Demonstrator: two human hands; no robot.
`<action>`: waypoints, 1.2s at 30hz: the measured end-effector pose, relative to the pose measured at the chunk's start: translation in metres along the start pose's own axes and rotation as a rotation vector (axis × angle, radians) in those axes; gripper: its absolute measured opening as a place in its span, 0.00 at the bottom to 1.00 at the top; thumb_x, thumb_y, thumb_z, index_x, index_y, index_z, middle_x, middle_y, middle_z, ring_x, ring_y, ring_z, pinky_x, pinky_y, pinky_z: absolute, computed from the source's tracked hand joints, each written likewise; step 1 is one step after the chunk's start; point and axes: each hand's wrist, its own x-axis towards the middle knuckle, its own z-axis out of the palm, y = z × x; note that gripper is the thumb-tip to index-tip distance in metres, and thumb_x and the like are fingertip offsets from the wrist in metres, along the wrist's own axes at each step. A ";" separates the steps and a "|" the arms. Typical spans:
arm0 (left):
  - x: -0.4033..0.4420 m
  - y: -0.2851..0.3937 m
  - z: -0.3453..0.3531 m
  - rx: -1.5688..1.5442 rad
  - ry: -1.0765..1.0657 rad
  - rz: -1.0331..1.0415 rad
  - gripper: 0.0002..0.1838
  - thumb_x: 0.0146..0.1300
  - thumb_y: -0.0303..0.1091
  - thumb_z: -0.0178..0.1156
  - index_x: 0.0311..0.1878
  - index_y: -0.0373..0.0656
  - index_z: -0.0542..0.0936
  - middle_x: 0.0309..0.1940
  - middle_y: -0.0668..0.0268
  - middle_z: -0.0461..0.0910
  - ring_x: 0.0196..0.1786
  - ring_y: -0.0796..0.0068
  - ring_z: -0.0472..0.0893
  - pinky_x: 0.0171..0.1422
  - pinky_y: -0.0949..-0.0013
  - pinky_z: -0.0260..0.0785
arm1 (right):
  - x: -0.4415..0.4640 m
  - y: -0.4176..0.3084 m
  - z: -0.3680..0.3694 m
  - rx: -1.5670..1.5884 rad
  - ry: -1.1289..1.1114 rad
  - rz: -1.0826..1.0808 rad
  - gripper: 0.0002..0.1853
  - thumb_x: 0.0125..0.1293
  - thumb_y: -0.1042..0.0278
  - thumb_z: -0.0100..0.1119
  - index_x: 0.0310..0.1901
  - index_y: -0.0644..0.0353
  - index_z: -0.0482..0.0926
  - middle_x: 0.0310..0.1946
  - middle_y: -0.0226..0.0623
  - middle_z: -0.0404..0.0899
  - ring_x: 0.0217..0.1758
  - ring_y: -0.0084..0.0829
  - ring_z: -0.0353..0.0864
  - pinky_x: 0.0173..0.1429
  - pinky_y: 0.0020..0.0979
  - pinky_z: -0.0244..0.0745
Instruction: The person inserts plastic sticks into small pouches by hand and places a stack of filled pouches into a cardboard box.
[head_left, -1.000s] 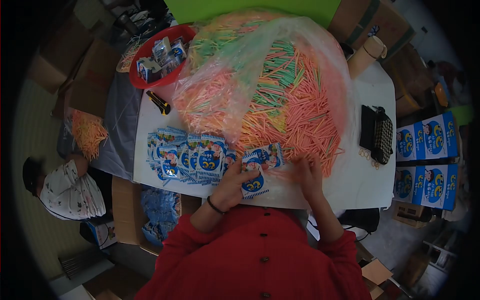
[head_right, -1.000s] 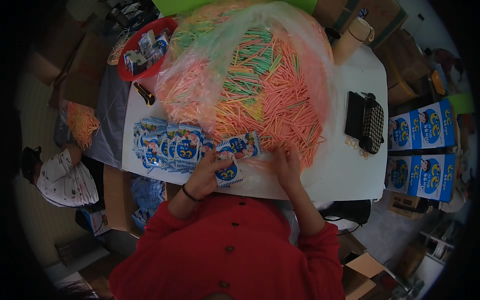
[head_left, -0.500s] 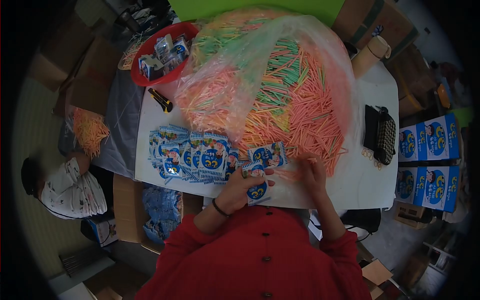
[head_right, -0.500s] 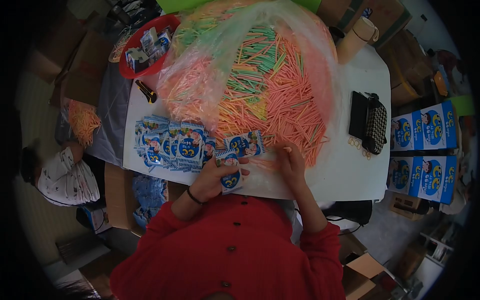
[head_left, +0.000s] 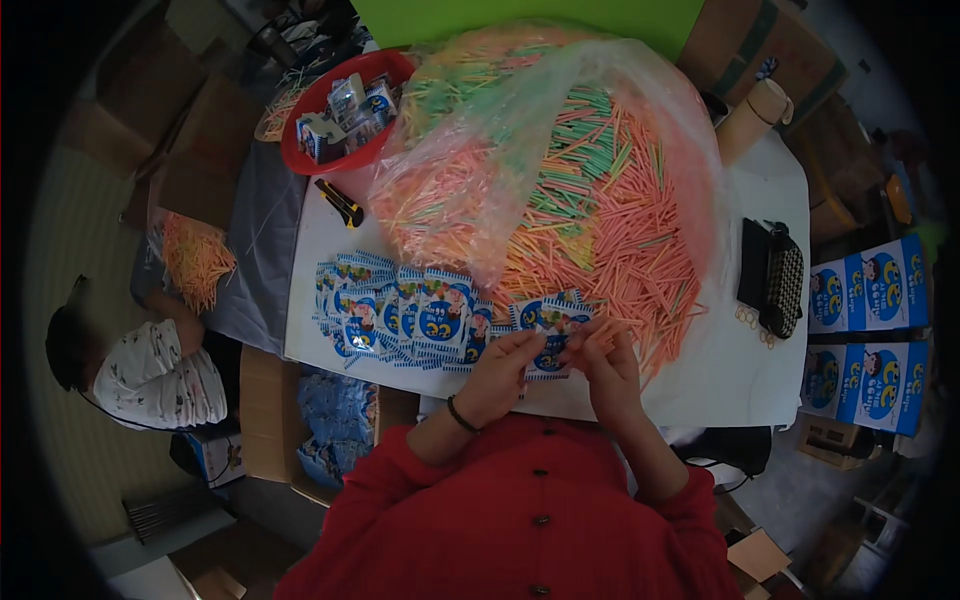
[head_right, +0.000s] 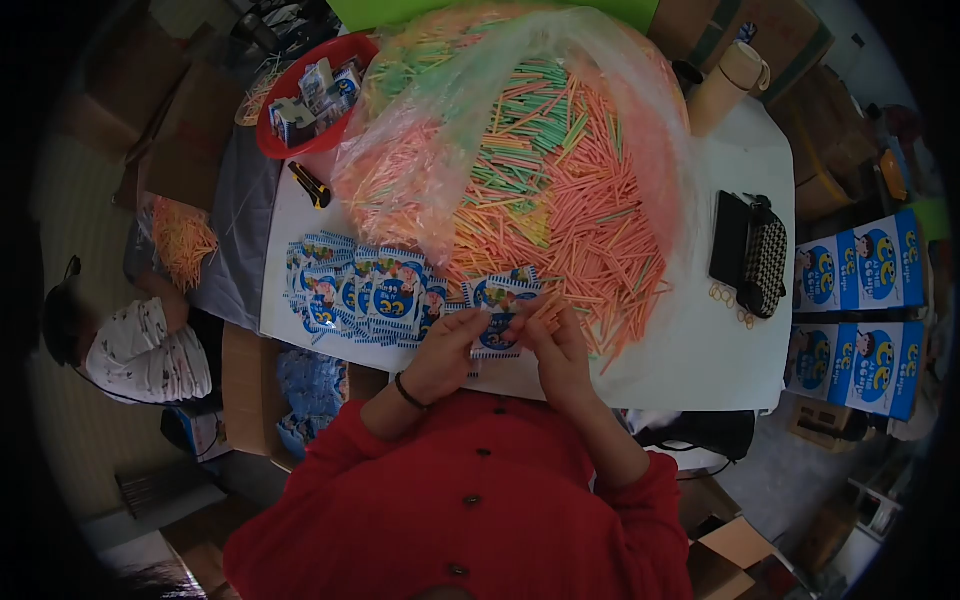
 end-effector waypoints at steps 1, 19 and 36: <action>-0.001 -0.001 -0.001 0.001 0.006 -0.003 0.13 0.71 0.36 0.56 0.51 0.37 0.79 0.39 0.68 0.83 0.39 0.80 0.80 0.46 0.75 0.73 | -0.001 0.000 -0.003 -0.067 -0.016 -0.104 0.08 0.71 0.75 0.47 0.51 0.60 0.71 0.43 0.37 0.77 0.45 0.28 0.78 0.52 0.29 0.71; -0.011 0.011 0.011 0.088 -0.063 0.109 0.07 0.68 0.24 0.56 0.47 0.36 0.80 0.46 0.65 0.82 0.49 0.78 0.80 0.54 0.73 0.74 | 0.013 -0.022 -0.010 0.110 -0.081 -0.108 0.09 0.77 0.63 0.43 0.47 0.60 0.69 0.45 0.41 0.79 0.52 0.34 0.79 0.60 0.36 0.71; -0.014 0.016 0.002 1.027 -0.225 0.553 0.12 0.62 0.31 0.64 0.49 0.45 0.84 0.28 0.64 0.83 0.27 0.79 0.80 0.32 0.76 0.70 | 0.020 -0.043 0.008 -0.187 -0.288 -0.242 0.12 0.74 0.58 0.49 0.36 0.56 0.71 0.43 0.42 0.84 0.73 0.43 0.60 0.71 0.44 0.57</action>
